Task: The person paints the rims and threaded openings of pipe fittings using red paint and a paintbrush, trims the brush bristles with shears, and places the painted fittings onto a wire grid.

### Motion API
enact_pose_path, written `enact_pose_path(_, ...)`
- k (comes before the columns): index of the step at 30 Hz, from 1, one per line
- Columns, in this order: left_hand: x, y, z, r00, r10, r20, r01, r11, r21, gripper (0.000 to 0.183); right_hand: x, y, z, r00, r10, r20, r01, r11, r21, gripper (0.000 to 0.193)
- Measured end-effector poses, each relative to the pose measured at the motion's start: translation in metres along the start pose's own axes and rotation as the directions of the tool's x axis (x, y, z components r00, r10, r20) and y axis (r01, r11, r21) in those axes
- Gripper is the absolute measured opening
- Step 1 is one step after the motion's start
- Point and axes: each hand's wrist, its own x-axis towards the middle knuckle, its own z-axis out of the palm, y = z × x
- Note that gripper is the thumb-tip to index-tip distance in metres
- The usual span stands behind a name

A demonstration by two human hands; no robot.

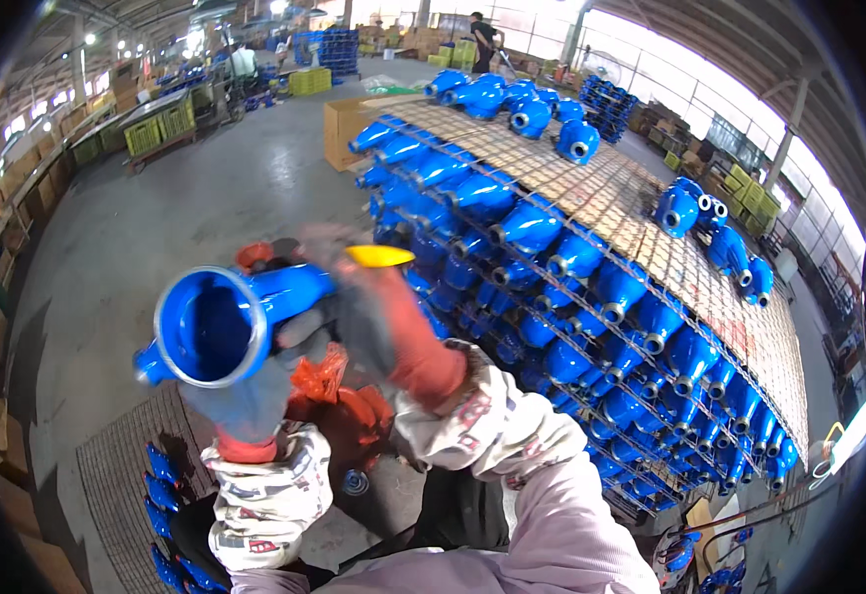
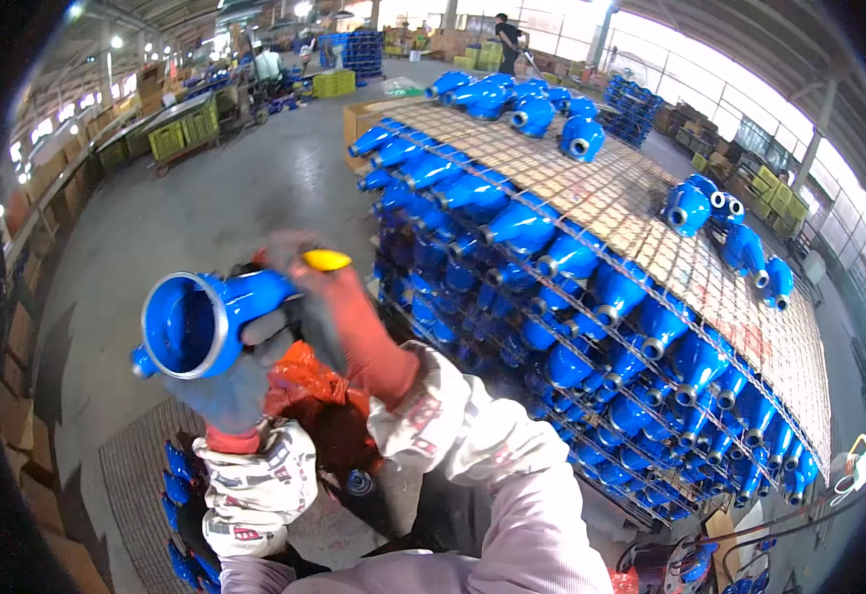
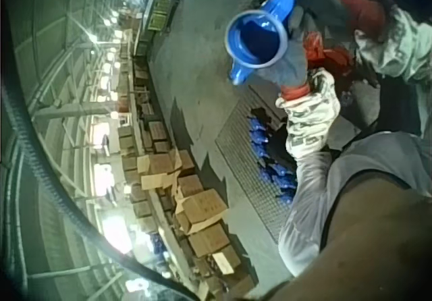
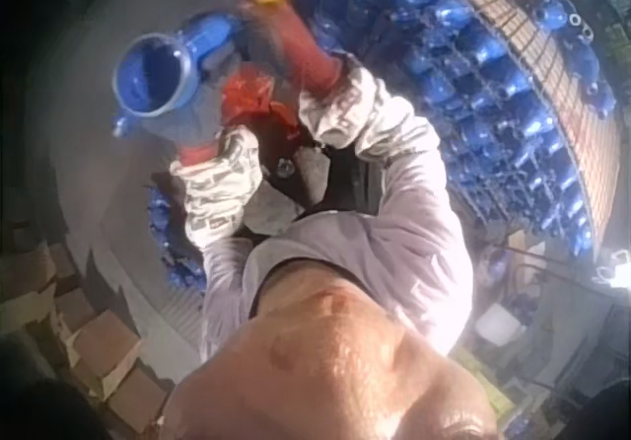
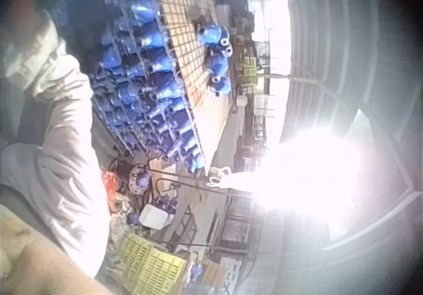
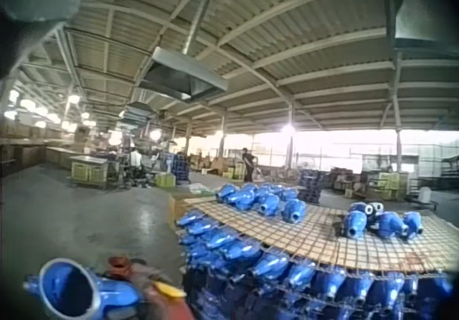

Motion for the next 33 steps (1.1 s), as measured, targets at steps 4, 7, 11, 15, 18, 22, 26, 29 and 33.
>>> enact_pose_path(4, -0.068, 0.085, -0.027, 0.955, 0.207, -0.212, -0.211, 0.977, 0.003, 0.073, 0.030, 0.065, 0.031, 0.978, 0.121, 0.171, -0.102, 0.988, -0.118, 0.041)
enact_pose_path(7, -0.096, 0.139, -0.040, 0.886, 0.311, -0.344, -0.282, 0.950, 0.134, 0.071, 0.044, 0.097, 0.013, 0.980, 0.014, 0.196, 0.156, 0.553, -0.818, 0.053)
enact_pose_path(11, -0.142, 0.217, -0.084, 0.868, 0.415, -0.270, -0.312, 0.882, 0.353, 0.070, 0.064, 0.152, -0.003, 0.912, 0.131, 0.390, 0.410, -0.220, -0.885, 0.057)
enact_pose_path(15, -0.193, 0.246, -0.105, 0.694, 0.520, -0.497, -0.260, 0.826, 0.500, 0.067, 0.095, 0.239, -0.047, 0.846, 0.112, 0.521, 0.533, -0.135, -0.835, 0.045)
enact_pose_path(18, -0.223, 0.257, -0.122, 0.690, 0.477, -0.544, -0.247, 0.862, 0.443, 0.062, 0.110, 0.287, -0.066, 0.981, 0.073, 0.181, 0.135, 0.411, -0.901, 0.032)
enact_pose_path(22, -0.227, 0.251, -0.131, 0.474, 0.626, -0.619, -0.151, 0.751, 0.643, 0.060, 0.125, 0.343, -0.108, 0.978, 0.116, -0.174, -0.202, 0.731, -0.652, 0.024)
enact_pose_path(26, -0.238, 0.263, -0.146, 0.750, 0.445, -0.490, -0.160, 0.840, 0.518, 0.063, 0.133, 0.379, -0.123, 0.990, 0.027, -0.136, -0.110, 0.751, -0.652, 0.021)
enact_pose_path(29, -0.228, 0.251, -0.140, 0.587, 0.451, -0.672, -0.207, 0.886, 0.415, 0.067, 0.131, 0.393, -0.121, 0.992, -0.026, -0.120, -0.071, 0.682, -0.728, 0.017)
enact_pose_path(33, -0.233, 0.254, -0.151, 0.654, 0.435, -0.619, -0.180, 0.884, 0.431, 0.078, 0.121, 0.394, -0.101, 0.990, -0.142, -0.015, 0.069, 0.568, -0.820, 0.021)
